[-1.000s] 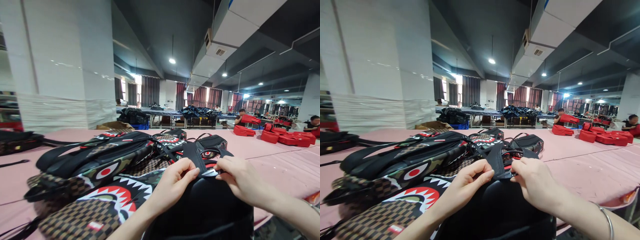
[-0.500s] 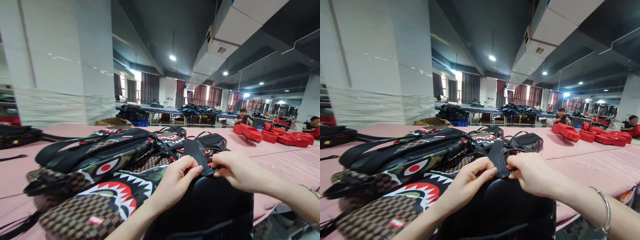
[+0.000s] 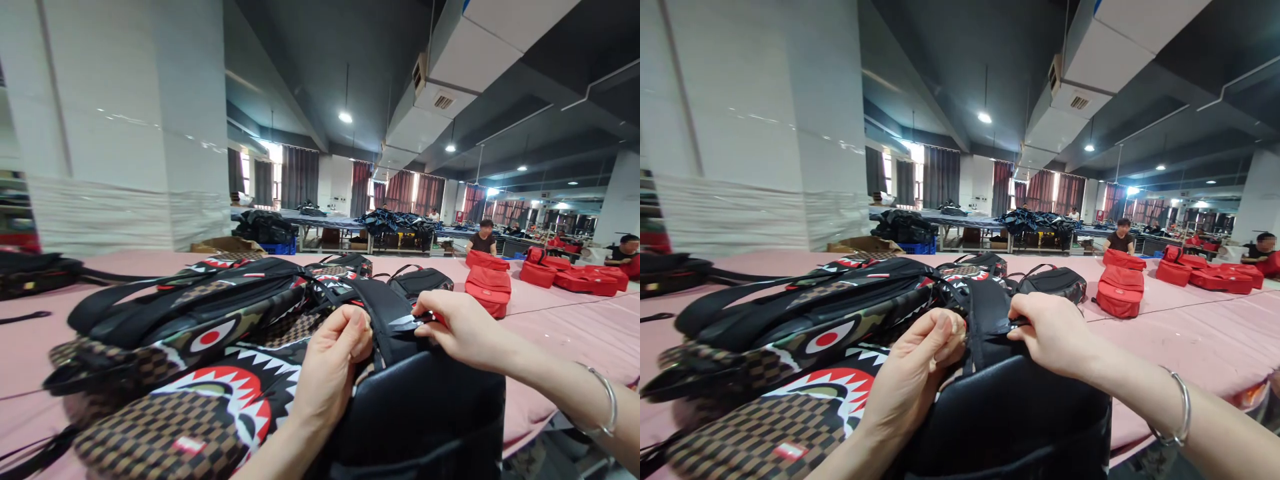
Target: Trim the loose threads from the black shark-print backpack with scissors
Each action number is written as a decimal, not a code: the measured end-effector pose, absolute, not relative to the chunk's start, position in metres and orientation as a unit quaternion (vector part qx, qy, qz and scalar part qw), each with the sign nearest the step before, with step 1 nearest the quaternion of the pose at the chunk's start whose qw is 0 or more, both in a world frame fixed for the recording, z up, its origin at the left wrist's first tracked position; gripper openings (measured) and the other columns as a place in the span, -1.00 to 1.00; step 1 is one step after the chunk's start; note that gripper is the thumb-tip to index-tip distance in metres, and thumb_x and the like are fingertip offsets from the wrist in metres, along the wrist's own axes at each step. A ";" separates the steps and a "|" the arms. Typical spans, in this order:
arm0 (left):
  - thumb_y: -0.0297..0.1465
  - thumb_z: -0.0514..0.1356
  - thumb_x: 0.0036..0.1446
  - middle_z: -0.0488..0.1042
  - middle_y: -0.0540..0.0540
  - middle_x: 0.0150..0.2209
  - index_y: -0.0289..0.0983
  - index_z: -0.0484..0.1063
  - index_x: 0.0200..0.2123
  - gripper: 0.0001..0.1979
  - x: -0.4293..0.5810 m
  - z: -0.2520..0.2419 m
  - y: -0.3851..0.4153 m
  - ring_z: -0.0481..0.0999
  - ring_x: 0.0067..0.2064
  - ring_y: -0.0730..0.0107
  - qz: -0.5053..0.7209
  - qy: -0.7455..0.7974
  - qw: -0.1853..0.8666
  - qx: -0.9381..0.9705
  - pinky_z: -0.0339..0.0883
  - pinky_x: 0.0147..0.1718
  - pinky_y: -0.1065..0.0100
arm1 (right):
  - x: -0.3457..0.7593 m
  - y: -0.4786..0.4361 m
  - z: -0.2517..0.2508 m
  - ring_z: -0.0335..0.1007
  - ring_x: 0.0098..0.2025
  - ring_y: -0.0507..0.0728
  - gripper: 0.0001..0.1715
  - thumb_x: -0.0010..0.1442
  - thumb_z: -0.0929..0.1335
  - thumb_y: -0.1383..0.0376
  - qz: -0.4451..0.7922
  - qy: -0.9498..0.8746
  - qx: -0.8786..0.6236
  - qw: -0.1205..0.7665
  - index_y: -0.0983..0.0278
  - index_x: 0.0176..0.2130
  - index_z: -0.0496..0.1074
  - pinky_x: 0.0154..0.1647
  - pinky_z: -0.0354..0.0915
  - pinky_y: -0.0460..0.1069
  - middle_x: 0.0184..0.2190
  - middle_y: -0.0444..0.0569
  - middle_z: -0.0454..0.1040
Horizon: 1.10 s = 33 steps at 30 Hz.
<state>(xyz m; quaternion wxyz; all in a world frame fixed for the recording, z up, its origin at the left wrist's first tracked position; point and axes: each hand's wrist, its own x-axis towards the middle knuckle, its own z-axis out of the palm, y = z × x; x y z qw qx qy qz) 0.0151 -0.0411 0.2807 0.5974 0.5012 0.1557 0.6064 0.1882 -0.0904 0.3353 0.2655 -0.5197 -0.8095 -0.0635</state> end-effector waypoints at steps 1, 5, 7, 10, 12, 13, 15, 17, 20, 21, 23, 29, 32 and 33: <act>-0.15 0.30 -0.11 0.04 0.13 -0.66 -0.29 0.25 -0.57 -0.62 0.016 0.281 -0.042 -0.06 -0.61 0.64 0.611 0.154 0.595 0.499 -0.13 -0.64 0.53 | 0.186 -0.089 0.336 0.31 -0.34 0.06 -0.85 0.07 0.37 0.43 -0.072 -0.813 -0.518 0.256 0.27 -0.31 0.33 -0.35 0.14 -0.09 -0.37 -0.10 0.43; -0.16 0.31 -0.12 0.06 0.12 -0.65 -0.30 0.25 -0.59 -0.62 0.020 0.281 -0.046 -0.03 -0.61 0.64 0.611 0.153 0.595 0.499 -0.12 -0.66 0.53 | 0.177 -0.088 0.338 0.31 -0.34 0.07 -0.89 0.09 0.35 0.40 -0.134 -0.820 -0.514 0.211 0.27 -0.32 0.33 -0.37 0.11 -0.08 -0.38 -0.08 0.42; -0.16 0.32 -0.12 0.05 0.13 -0.66 -0.30 0.25 -0.59 -0.62 0.021 0.281 -0.047 -0.05 -0.61 0.65 0.606 0.155 0.601 0.497 -0.13 -0.66 0.54 | 0.174 -0.088 0.338 0.30 -0.36 0.08 -0.93 0.10 0.34 0.39 -0.170 -0.819 -0.514 0.191 0.28 -0.34 0.32 -0.40 0.07 -0.07 -0.41 -0.07 0.40; -0.17 0.32 -0.12 0.05 0.13 -0.67 -0.30 0.25 -0.58 -0.62 0.022 0.279 -0.046 -0.05 -0.62 0.66 0.591 0.166 0.610 0.500 -0.14 -0.67 0.54 | 0.174 -0.086 0.336 0.30 -0.39 0.08 -0.94 0.09 0.33 0.41 -0.181 -0.818 -0.509 0.198 0.27 -0.39 0.32 -0.42 0.05 -0.07 -0.46 -0.09 0.39; -0.18 0.33 -0.14 0.02 0.15 -0.68 -0.31 0.24 -0.58 -0.62 0.022 0.278 -0.043 -0.06 -0.64 0.67 0.576 0.175 0.623 0.500 -0.15 -0.67 0.55 | 0.180 -0.081 0.334 0.31 -0.37 0.07 -0.92 0.07 0.33 0.43 -0.137 -0.811 -0.513 0.248 0.27 -0.39 0.33 -0.39 0.08 -0.08 -0.44 -0.10 0.42; -0.18 0.34 -0.16 0.01 0.16 -0.69 -0.31 0.23 -0.59 -0.61 0.022 0.277 -0.040 -0.07 -0.64 0.68 0.569 0.179 0.631 0.496 -0.16 -0.68 0.56 | 0.185 -0.078 0.333 0.32 -0.36 0.06 -0.92 0.08 0.33 0.43 -0.104 -0.800 -0.518 0.284 0.26 -0.39 0.34 -0.37 0.10 -0.08 -0.43 -0.11 0.43; -0.19 0.37 -0.21 0.02 0.16 -0.68 -0.31 0.23 -0.58 -0.60 0.021 0.277 -0.036 -0.08 -0.65 0.70 0.557 0.182 0.649 0.486 -0.18 -0.69 0.57 | 0.201 -0.068 0.330 0.33 -0.33 0.06 -0.97 0.10 0.32 0.38 -0.036 -0.765 -0.534 0.359 0.25 -0.36 0.34 -0.31 0.16 -0.07 -0.40 -0.13 0.44; -0.19 0.38 -0.23 0.05 0.16 -0.67 -0.32 0.24 -0.58 -0.59 0.019 0.279 -0.035 -0.08 -0.65 0.72 0.549 0.185 0.660 0.479 -0.19 -0.69 0.58 | 0.224 -0.057 0.324 0.34 -0.27 0.07 -0.92 0.10 0.31 0.30 0.016 -0.719 -0.548 0.426 0.26 -0.33 0.34 -0.22 0.20 -0.03 -0.35 -0.11 0.44; -0.19 0.36 -0.19 0.07 0.15 -0.65 -0.32 0.23 -0.57 -0.60 0.017 0.282 -0.037 -0.08 -0.65 0.72 0.543 0.190 0.661 0.481 -0.18 -0.70 0.59 | 0.262 -0.042 0.309 0.34 -0.21 0.09 -0.72 0.02 0.36 0.20 0.086 -0.676 -0.556 0.475 0.31 -0.27 0.35 -0.15 0.22 -0.01 -0.30 -0.07 0.43; -0.20 0.35 -0.17 0.08 0.15 -0.64 -0.32 0.22 -0.57 -0.60 0.016 0.282 -0.038 -0.08 -0.65 0.72 0.542 0.189 0.661 0.484 -0.18 -0.70 0.59 | 0.273 -0.038 0.302 0.34 -0.24 0.08 -0.69 0.00 0.37 0.17 0.113 -0.669 -0.560 0.475 0.33 -0.28 0.35 -0.18 0.23 -0.02 -0.32 -0.07 0.42; -0.21 0.34 -0.13 0.08 0.14 -0.64 -0.32 0.22 -0.57 -0.62 0.015 0.282 -0.040 -0.07 -0.64 0.71 0.539 0.183 0.662 0.488 -0.17 -0.69 0.58 | 0.288 -0.034 0.286 0.32 -0.37 0.04 -0.66 -0.01 0.38 0.11 0.159 -0.641 -0.578 0.480 0.34 -0.36 0.35 -0.33 0.22 -0.06 -0.44 -0.10 0.39; -0.18 0.31 -0.10 0.04 0.14 -0.65 -0.32 0.19 -0.59 -0.60 0.015 0.280 -0.038 -0.09 -0.63 0.70 0.537 0.177 0.667 0.486 -0.15 -0.69 0.58 | 0.294 -0.037 0.251 -0.03 -0.68 -0.11 -0.45 -0.03 0.34 -0.12 0.312 -0.523 -0.590 0.531 0.29 -0.51 0.20 -0.69 -0.11 -0.16 -0.67 -0.26 0.14; -0.16 0.29 -0.08 0.04 0.14 -0.67 -0.31 0.19 -0.59 -0.60 0.013 0.281 -0.042 -0.09 -0.64 0.69 0.531 0.183 0.663 0.496 -0.14 -0.68 0.59 | 0.293 -0.040 0.244 -0.12 -0.72 -0.13 -0.39 -0.10 0.37 -0.16 0.377 -0.524 -0.541 0.540 0.26 -0.53 0.09 -0.71 -0.17 -0.17 -0.73 -0.32 0.04; -0.16 0.28 -0.06 0.03 0.14 -0.68 -0.31 0.20 -0.59 -0.61 0.012 0.281 -0.043 -0.09 -0.64 0.69 0.526 0.185 0.660 0.504 -0.14 -0.68 0.59 | 0.293 -0.040 0.243 -0.12 -0.73 -0.13 -0.38 -0.13 0.40 -0.15 0.378 -0.522 -0.530 0.552 0.25 -0.52 0.09 -0.71 -0.16 -0.17 -0.73 -0.33 0.04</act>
